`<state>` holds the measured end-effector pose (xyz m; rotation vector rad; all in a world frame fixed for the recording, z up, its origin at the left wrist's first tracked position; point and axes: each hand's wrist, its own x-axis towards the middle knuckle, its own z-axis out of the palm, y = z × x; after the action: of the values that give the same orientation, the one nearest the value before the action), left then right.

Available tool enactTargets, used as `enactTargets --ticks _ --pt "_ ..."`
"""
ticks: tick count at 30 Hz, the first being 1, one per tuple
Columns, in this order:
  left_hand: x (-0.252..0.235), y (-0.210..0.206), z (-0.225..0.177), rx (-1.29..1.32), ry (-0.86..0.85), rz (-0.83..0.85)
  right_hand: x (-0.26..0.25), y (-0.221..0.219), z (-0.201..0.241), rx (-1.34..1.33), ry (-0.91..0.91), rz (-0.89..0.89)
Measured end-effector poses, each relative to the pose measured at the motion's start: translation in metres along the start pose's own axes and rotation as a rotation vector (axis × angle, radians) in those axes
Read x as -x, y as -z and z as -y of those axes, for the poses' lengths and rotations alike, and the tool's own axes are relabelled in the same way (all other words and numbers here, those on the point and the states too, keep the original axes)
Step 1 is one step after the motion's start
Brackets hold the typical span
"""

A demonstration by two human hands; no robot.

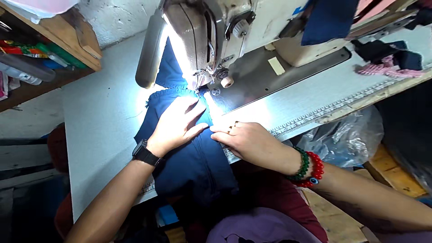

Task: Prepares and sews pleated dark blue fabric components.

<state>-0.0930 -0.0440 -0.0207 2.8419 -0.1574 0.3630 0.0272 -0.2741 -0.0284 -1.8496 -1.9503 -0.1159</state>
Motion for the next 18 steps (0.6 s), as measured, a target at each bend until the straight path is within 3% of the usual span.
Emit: enactTargets --ticks 6,10,18 --pt "-0.002 0.002 0.0 0.006 0.013 -0.008 -0.008 0.006 -0.003 -0.044 0.028 0.011" --pt "-0.001 0.002 0.003 0.068 0.017 -0.034 -0.019 0.012 -0.014 -0.123 -0.056 -0.014" --pt "-0.001 0.003 0.006 0.047 0.028 0.007 -0.035 0.002 -0.026 0.156 -0.094 0.082"
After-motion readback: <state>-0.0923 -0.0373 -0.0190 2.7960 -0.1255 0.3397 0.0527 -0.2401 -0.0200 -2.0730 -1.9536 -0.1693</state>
